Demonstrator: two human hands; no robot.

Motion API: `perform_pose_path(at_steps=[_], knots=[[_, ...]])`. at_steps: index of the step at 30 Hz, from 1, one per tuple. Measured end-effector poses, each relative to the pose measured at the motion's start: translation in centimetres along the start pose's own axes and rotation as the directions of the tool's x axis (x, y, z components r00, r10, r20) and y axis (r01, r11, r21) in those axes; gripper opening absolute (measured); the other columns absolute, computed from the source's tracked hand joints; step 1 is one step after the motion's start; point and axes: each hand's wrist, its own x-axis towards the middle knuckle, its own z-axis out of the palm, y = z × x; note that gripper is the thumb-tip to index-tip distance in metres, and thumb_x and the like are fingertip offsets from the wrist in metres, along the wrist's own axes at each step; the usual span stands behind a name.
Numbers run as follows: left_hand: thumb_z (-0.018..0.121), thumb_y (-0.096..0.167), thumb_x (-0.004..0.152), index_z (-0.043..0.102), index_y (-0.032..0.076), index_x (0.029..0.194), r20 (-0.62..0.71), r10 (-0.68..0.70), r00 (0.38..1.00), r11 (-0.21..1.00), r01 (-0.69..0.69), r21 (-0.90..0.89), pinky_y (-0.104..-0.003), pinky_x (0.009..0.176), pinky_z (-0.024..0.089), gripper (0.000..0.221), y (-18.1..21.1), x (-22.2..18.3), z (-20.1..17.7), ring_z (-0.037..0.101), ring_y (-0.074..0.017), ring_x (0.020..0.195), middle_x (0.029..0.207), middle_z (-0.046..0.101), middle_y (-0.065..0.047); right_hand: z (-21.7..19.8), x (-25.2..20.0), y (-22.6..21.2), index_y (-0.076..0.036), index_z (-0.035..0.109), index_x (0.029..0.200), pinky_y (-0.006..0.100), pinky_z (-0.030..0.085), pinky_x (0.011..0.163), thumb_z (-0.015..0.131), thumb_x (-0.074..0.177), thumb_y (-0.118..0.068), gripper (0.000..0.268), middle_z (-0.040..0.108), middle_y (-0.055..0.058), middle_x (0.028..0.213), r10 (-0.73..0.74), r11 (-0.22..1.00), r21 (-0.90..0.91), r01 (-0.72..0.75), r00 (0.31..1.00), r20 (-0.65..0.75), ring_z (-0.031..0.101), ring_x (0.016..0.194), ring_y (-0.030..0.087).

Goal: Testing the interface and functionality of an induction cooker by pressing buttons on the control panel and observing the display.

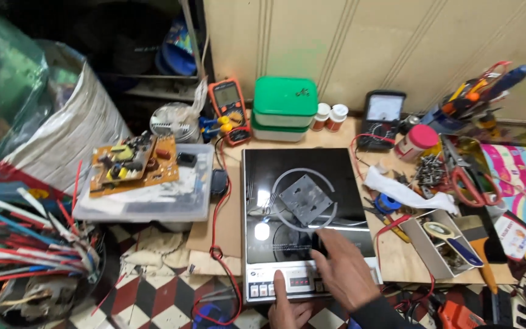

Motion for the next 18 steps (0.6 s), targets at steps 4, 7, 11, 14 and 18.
perform_pose_path(at_steps=[4, 7, 11, 14, 18], knots=[[0.07, 0.061, 0.092, 0.072, -0.007, 0.149, -0.007, -0.06, 0.998, 0.995, 0.059, -0.081, -0.051, 0.11, 0.059, 0.089, 0.6, -0.9, 0.4, 0.079, -0.0527, 0.116, 0.131, 0.082, -0.036, 3.3, 3.9, 0.6, -0.008, 0.037, 0.169, 0.052, 0.026, 0.131, 0.045, 0.114, -0.049, 0.07, 0.04, 0.017, 0.175, -0.165, 0.977, -0.122, 0.178, 0.98, 0.108, 0.034, 0.164, 0.033], [0.071, 0.07, 0.087, 0.067, 0.003, 0.157, -0.043, -0.103, 0.994, 0.994, 0.101, -0.042, -0.051, 0.117, 0.055, 0.098, 0.4, 0.5, 0.5, 0.077, -0.0516, 0.123, 0.14, 0.08, -0.032, 5.6, 5.6, 2.1, -0.006, 0.034, 0.171, 0.052, 0.024, 0.132, 0.042, 0.115, -0.05, 0.071, 0.039, 0.016, 0.176, -0.228, 0.948, -0.213, 0.237, 0.971, 0.067, 0.033, 0.164, 0.033], [0.071, 0.071, 0.085, 0.063, 0.001, 0.159, -0.056, -0.098, 0.994, 0.995, 0.096, -0.04, -0.052, 0.118, 0.054, 0.103, 0.1, 1.2, 0.5, 0.074, -0.0539, 0.128, 0.143, 0.078, -0.034, 6.0, 6.1, 2.1, -0.005, 0.035, 0.17, 0.051, 0.024, 0.131, 0.041, 0.115, -0.053, 0.073, 0.043, 0.015, 0.174, -0.251, 0.932, -0.263, 0.25, 0.967, 0.03, 0.036, 0.163, 0.031], [0.072, 0.071, 0.085, 0.067, 0.003, 0.156, -0.072, -0.1, 0.992, 0.994, 0.097, -0.041, -0.052, 0.116, 0.055, 0.099, 0.2, 0.8, 0.5, 0.076, -0.0522, 0.124, 0.139, 0.08, -0.032, 5.8, 6.0, 1.7, -0.007, 0.032, 0.172, 0.051, 0.02, 0.133, 0.04, 0.115, -0.056, 0.076, 0.038, 0.016, 0.177, -0.217, 0.942, -0.252, 0.223, 0.975, 0.053, 0.031, 0.165, 0.032], [0.073, 0.071, 0.084, 0.066, 0.003, 0.158, -0.083, -0.092, 0.992, 0.995, 0.09, -0.034, -0.051, 0.116, 0.057, 0.1, 0.1, 0.7, 0.6, 0.072, -0.0529, 0.128, 0.144, 0.076, -0.031, 6.0, 6.5, 1.8, -0.008, 0.032, 0.172, 0.049, 0.02, 0.133, 0.04, 0.115, -0.058, 0.077, 0.037, 0.015, 0.177, -0.218, 0.931, -0.291, 0.22, 0.975, 0.042, 0.031, 0.165, 0.03]])
